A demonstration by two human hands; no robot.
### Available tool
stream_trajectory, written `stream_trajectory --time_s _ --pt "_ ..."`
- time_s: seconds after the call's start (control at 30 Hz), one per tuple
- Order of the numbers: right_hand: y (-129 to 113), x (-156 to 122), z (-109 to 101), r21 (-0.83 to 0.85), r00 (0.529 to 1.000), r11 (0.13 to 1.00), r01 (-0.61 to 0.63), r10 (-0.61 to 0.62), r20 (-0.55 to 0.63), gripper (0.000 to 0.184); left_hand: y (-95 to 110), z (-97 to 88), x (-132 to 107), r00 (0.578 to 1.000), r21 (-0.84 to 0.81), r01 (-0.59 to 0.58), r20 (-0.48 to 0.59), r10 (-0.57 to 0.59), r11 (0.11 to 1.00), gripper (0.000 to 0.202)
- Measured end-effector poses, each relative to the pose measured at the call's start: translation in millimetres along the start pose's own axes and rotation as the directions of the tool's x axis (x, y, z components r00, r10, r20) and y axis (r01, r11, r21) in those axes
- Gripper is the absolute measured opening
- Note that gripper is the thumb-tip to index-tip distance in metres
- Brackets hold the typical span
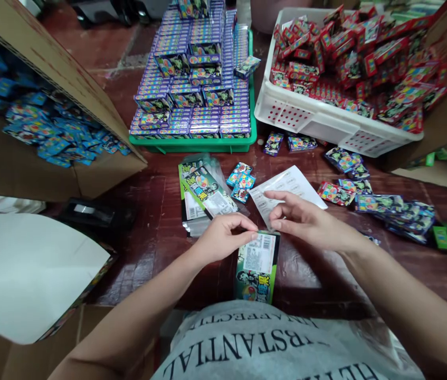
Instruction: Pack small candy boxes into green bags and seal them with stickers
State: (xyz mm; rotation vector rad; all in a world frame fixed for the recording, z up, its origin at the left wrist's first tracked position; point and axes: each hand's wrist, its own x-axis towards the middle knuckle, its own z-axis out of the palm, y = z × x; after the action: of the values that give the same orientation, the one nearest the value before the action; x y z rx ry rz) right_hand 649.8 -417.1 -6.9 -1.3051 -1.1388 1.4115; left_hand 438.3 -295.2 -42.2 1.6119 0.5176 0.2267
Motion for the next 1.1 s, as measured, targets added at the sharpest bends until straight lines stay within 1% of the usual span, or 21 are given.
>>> stream_trajectory --time_s 0.07,0.13,0.27,0.33,0.4,0.47,0.53,0.57,0.6,0.67,0.73,0.8,0.83,0.87,0.9,0.93,0.97,1.0,1.03,1.07,1.1 --pt "-2 7 1 -0.046 0.995 0.999 -0.009 0.013 0.094 0.057 1 2.4 1 1.0 0.016 0.0 -0.014 0.0 1.0 0.01" --pt "1 11 5 -0.123 0.991 0.992 -0.002 0.018 0.131 0.062 2 3.6 1 1.0 0.021 -0.001 -0.02 0.002 1.0 0.009" --pt "6 12 14 -0.305 0.997 0.952 0.033 -0.01 0.078 0.068 4 2.6 -2 1.0 0.037 -0.017 -0.006 0.017 0.999 0.011" --pt "6 8 20 -0.423 0.997 0.903 0.071 -0.069 0.019 0.071 6 1.6 -4 1.0 0.052 -0.015 0.004 0.015 0.999 0.012" --pt "4 1 27 -0.596 0.983 0.795 0.113 -0.177 -0.05 0.075 7 1.3 -6 1.0 0.061 0.0 0.013 0.0 0.998 0.016" --pt "3 -6 35 -0.76 0.956 0.637 0.129 -0.283 -0.074 0.075 8 1.7 -8 1.0 0.03 0.012 0.013 -0.012 0.999 0.019" --pt "7 -13 44 -0.849 0.941 0.514 0.121 -0.332 -0.067 0.073 7 2.5 -10 1.0 -0.043 0.004 -0.004 -0.004 0.999 0.021" --pt "10 -15 48 -0.867 0.937 0.487 0.106 -0.34 -0.076 0.073 6 2.9 -11 1.0 -0.078 -0.005 -0.013 0.004 0.997 0.023" --pt "14 -17 52 -0.872 0.934 0.483 0.083 -0.342 -0.1 0.075 5 3.3 -11 1.0 -0.101 -0.016 -0.021 0.014 0.995 0.024" --pt "23 -16 58 -0.85 0.929 0.526 0.024 -0.326 -0.175 0.079 1 3.9 -10 1.0 -0.106 -0.016 -0.012 0.015 0.994 0.025" --pt "31 -13 61 -0.79 0.935 0.613 -0.002 -0.279 -0.219 0.081 -3 3.9 -6 1.0 -0.072 0.002 0.01 -0.002 0.997 0.032" --pt "35 -11 61 -0.705 0.949 0.708 0.037 -0.247 -0.197 0.079 -8 2.0 -3 0.999 -0.031 0.01 0.044 -0.009 0.999 0.042" --pt "35 -12 59 -0.653 0.949 0.754 0.061 -0.247 -0.197 0.077 -10 -0.6 -2 0.997 -0.02 0.014 0.071 -0.013 1.0 0.046" --pt "34 -15 57 -0.596 0.938 0.799 0.079 -0.261 -0.227 0.076 -12 -4.7 -3 0.995 -0.019 0.02 0.095 -0.018 1.0 0.047" --pt "33 -20 54 -0.531 0.909 0.842 0.093 -0.29 -0.3 0.073 -13 -10.4 -6 0.995 -0.03 0.028 0.1 -0.024 0.999 0.049" --pt "33 -27 50 -0.462 0.853 0.88 0.109 -0.322 -0.411 0.071 -14 -17.6 -10 0.997 -0.047 0.037 0.072 -0.033 0.998 0.049" --pt "33 -35 47 -0.396 0.768 0.909 0.131 -0.346 -0.539 0.068 -14 -25.7 -17 0.999 -0.065 0.044 0.005 -0.044 0.997 0.049" --pt "34 -44 44 -0.339 0.668 0.927 0.159 -0.354 -0.654 0.065 -15 -34.0 -26 0.993 -0.088 0.047 -0.102 -0.055 0.995 0.048" --pt "37 -52 43 -0.298 0.576 0.936 0.185 -0.349 -0.739 0.063 -14 -41.3 -35 0.971 -0.122 0.04 -0.229 -0.067 0.992 0.048" --pt "41 -59 45 -0.269 0.513 0.942 0.2 -0.334 -0.791 0.061 -14 -46.7 -45 0.931 -0.17 0.022 -0.355 -0.082 0.985 0.05" --pt "46 -65 48 -0.241 0.489 0.949 0.203 -0.311 -0.815 0.059 -13 -49.0 -54 0.884 -0.227 -0.002 -0.455 -0.104 0.974 0.054"
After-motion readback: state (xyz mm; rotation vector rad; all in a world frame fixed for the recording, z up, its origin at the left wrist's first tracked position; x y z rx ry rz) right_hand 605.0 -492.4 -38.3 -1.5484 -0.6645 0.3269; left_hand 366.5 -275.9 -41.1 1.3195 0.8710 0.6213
